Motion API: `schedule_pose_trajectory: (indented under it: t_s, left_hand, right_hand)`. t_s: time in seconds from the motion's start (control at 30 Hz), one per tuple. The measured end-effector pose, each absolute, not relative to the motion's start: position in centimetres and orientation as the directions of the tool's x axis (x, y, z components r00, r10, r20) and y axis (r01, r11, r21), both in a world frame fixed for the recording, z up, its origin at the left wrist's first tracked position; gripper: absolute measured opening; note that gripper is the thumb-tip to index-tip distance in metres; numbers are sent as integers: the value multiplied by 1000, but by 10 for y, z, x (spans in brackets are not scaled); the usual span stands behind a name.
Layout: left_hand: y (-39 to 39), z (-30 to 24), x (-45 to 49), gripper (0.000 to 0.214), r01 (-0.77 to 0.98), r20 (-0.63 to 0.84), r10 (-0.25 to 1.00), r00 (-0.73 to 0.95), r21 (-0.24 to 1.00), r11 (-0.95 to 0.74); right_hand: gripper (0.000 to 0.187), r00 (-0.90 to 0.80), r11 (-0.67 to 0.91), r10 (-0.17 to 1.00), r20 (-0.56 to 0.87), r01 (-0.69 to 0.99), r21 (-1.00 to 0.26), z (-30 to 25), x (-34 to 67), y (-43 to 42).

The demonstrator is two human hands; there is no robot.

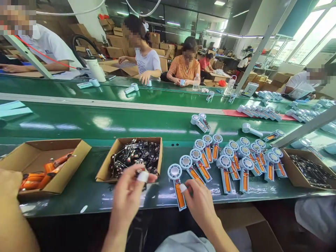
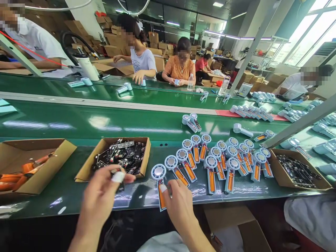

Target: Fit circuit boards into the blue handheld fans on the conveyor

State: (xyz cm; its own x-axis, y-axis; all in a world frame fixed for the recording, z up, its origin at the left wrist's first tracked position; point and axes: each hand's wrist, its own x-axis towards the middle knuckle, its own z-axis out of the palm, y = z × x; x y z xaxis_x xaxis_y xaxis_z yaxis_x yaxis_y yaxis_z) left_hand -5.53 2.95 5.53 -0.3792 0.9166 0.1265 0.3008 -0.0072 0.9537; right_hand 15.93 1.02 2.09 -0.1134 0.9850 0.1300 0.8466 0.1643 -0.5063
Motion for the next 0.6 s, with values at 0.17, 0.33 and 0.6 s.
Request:
schedule_pose_trajectory:
  t_s: [0.17, 0.33, 0.6]
  left_hand:
    - [7, 13, -18, 47, 124, -119, 957, -266, 980, 156]
    - [8, -2, -12, 41, 198, -172, 971, -167, 959, 204]
    - [10, -12, -14, 47, 69, -263, 963, -57, 961, 266]
  right_hand:
    - [9, -86, 110, 993, 77, 899, -425, 12, 133, 30]
    - [19, -171, 257, 963, 210, 821, -510, 11, 138, 31]
    - [29, -473, 580, 815, 336, 641, -503, 6, 140, 29]
